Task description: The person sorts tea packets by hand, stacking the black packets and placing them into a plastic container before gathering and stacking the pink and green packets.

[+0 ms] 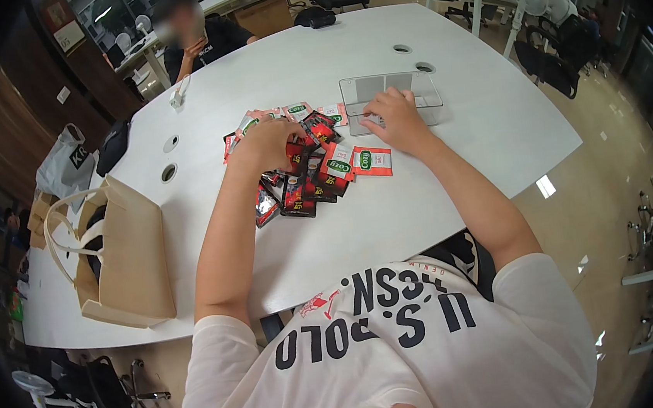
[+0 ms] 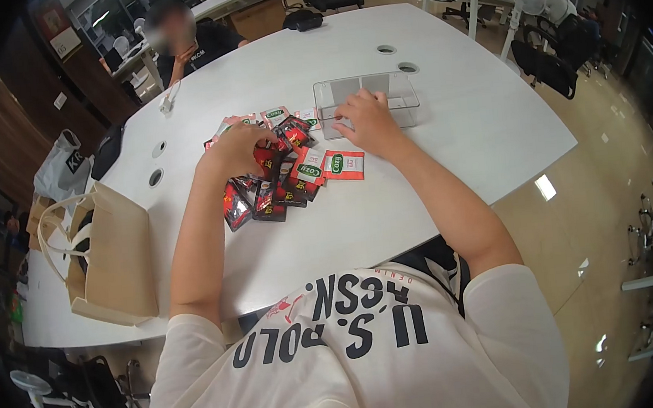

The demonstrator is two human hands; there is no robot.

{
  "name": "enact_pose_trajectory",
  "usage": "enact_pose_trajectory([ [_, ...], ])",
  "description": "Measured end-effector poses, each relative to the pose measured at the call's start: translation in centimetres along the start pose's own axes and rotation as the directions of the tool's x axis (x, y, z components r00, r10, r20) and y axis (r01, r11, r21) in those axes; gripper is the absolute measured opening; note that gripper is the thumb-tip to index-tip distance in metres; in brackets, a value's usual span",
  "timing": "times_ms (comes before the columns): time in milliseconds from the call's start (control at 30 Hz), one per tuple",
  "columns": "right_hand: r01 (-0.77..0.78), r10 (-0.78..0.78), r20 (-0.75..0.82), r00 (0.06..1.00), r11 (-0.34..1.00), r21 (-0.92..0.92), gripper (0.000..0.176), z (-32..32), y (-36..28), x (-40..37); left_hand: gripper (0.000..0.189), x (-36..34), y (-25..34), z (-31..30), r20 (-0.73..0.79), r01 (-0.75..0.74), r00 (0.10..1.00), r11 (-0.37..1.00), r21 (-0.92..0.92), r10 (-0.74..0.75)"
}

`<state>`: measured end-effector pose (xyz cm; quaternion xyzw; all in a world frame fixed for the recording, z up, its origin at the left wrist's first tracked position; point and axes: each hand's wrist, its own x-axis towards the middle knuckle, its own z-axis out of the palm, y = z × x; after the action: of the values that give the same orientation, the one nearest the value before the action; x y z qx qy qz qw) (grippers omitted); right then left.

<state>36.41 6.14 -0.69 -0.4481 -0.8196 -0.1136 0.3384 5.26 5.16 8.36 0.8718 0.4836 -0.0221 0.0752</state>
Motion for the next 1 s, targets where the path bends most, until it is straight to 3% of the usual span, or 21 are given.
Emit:
enact_pose_trajectory([
  [133,0.004,-0.004,-0.009,1.000,1.000,0.016,0.022,-0.4,-0.9,0.0,0.068,0.0,-0.9,1.2,-0.075,-0.006,0.997,1.000,0.018,0.008],
  [233,0.004,-0.002,-0.036,0.999,0.999,0.044,0.026,-0.8,-1.5,0.3,0.060,-0.1,-1.1,0.7,-0.047,0.071,0.996,0.997,-0.034,-0.073],
  [333,0.014,-0.011,-0.070,0.998,0.998,0.054,0.028,-1.1,-1.5,0.5,0.049,-1.0,-0.8,-2.0,0.053,0.107,0.994,0.955,-0.277,-0.096],
  [433,0.038,-0.031,-0.130,0.991,0.998,0.049,0.028,-1.5,-1.5,0.7,0.036,-2.6,-1.8,-4.4,-0.163,-0.009,0.985,0.942,-0.335,-0.049],
  [633,0.126,-0.116,-0.198,0.973,0.991,0.039,0.027,-2.2,-1.9,1.0,0.029,-7.5,-3.2,-8.1,-0.403,-0.009,0.900,0.920,-0.393,-0.164],
  [733,0.221,-0.209,-0.207,0.956,0.975,0.035,0.026,-1.9,-2.9,1.0,0.028,-9.4,-2.8,-9.1,-0.298,0.092,0.923,0.892,-0.442,-0.243],
  [833,0.298,-0.281,-0.188,0.941,0.952,0.066,0.026,-1.3,-4.4,0.8,0.028,-10.4,-2.3,-9.5,-0.237,0.115,0.943,0.897,-0.426,-0.233],
  [1000,0.369,-0.361,-0.084,0.929,0.920,0.129,0.018,-0.2,-7.8,3.3,0.028,-10.4,-3.2,-9.7,-0.277,0.110,0.935,0.925,-0.365,-0.220],
])
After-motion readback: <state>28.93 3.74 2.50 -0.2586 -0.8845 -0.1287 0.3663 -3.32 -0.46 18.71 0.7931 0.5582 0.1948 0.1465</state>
